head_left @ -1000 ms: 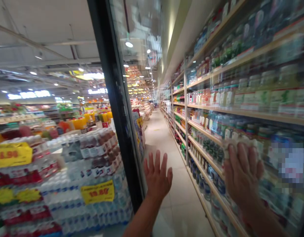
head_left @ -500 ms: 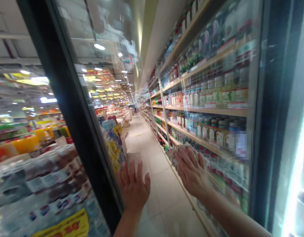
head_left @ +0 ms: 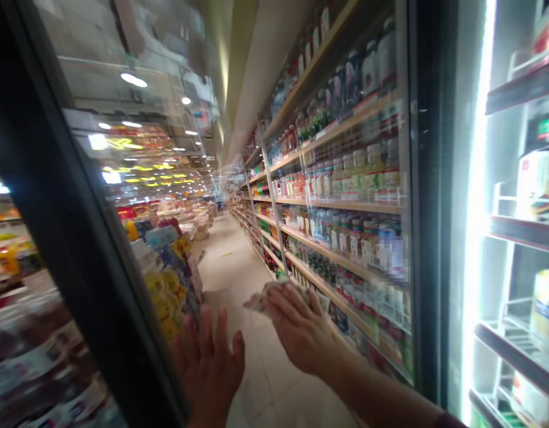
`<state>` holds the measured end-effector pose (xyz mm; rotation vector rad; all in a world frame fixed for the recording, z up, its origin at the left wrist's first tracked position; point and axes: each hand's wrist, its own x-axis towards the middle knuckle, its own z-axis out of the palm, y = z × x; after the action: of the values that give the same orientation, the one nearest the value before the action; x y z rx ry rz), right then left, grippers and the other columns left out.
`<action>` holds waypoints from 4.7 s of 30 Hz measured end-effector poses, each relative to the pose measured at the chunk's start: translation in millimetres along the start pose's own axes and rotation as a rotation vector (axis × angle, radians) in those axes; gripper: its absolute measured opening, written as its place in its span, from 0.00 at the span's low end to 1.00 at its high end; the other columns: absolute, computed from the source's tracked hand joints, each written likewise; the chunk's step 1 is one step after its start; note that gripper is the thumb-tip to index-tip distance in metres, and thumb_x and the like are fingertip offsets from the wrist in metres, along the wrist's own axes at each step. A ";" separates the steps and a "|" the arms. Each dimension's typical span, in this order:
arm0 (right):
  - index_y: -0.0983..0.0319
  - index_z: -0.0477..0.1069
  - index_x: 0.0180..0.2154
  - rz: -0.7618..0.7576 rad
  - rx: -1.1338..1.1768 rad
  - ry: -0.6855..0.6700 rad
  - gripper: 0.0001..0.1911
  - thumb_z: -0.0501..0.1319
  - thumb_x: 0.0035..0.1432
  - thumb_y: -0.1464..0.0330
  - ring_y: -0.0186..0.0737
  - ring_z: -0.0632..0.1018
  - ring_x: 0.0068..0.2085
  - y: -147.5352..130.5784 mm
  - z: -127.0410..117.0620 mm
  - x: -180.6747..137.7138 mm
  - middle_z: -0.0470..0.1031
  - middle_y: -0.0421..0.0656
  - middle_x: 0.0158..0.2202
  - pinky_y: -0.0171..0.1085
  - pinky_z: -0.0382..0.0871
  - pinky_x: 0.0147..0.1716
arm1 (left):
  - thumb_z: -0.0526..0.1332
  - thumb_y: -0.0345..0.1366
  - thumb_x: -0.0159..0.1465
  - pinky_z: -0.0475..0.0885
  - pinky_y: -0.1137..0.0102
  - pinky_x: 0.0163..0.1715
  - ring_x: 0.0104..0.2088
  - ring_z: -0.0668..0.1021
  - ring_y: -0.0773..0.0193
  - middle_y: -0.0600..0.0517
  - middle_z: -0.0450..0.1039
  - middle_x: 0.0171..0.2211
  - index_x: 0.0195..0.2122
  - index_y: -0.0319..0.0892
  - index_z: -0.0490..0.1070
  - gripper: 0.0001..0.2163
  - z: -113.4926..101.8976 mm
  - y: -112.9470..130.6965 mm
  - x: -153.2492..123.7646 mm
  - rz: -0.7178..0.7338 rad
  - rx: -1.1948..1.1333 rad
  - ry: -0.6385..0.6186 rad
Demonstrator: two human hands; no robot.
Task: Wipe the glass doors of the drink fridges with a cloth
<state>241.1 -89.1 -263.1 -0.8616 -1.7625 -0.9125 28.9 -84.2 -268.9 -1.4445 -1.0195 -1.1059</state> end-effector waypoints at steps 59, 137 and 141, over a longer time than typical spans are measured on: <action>0.58 0.48 0.72 0.151 -0.124 0.002 0.36 0.56 0.67 0.68 0.54 0.51 0.74 45.7 -12.8 -91.6 0.59 0.49 0.70 0.56 0.41 0.72 | 0.62 0.39 0.65 0.41 0.47 0.72 0.73 0.44 0.47 0.42 0.50 0.72 0.72 0.45 0.51 0.35 -3.3 12.6 -6.8 -0.095 -0.146 -0.090; 0.66 0.49 0.72 0.198 0.252 -0.194 0.32 0.48 0.70 0.66 0.51 0.48 0.74 -52.1 42.2 -79.5 0.61 0.53 0.69 0.52 0.47 0.70 | 0.43 0.40 0.74 0.51 0.49 0.71 0.73 0.46 0.51 0.45 0.35 0.75 0.74 0.46 0.37 0.29 21.1 30.8 -36.8 0.126 -0.642 -0.082; 0.65 0.37 0.73 0.099 0.423 -0.115 0.34 0.42 0.70 0.68 0.44 0.56 0.72 -27.9 23.0 -64.5 0.57 0.52 0.70 0.46 0.64 0.65 | 0.38 0.45 0.75 0.58 0.48 0.68 0.73 0.47 0.48 0.42 0.35 0.74 0.74 0.42 0.36 0.29 14.9 55.6 -56.0 0.145 -0.704 -0.195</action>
<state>227.8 -92.5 -335.7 -0.7246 -1.8993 -0.4073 72.0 -79.5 -336.5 -2.1830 -0.6550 -1.3009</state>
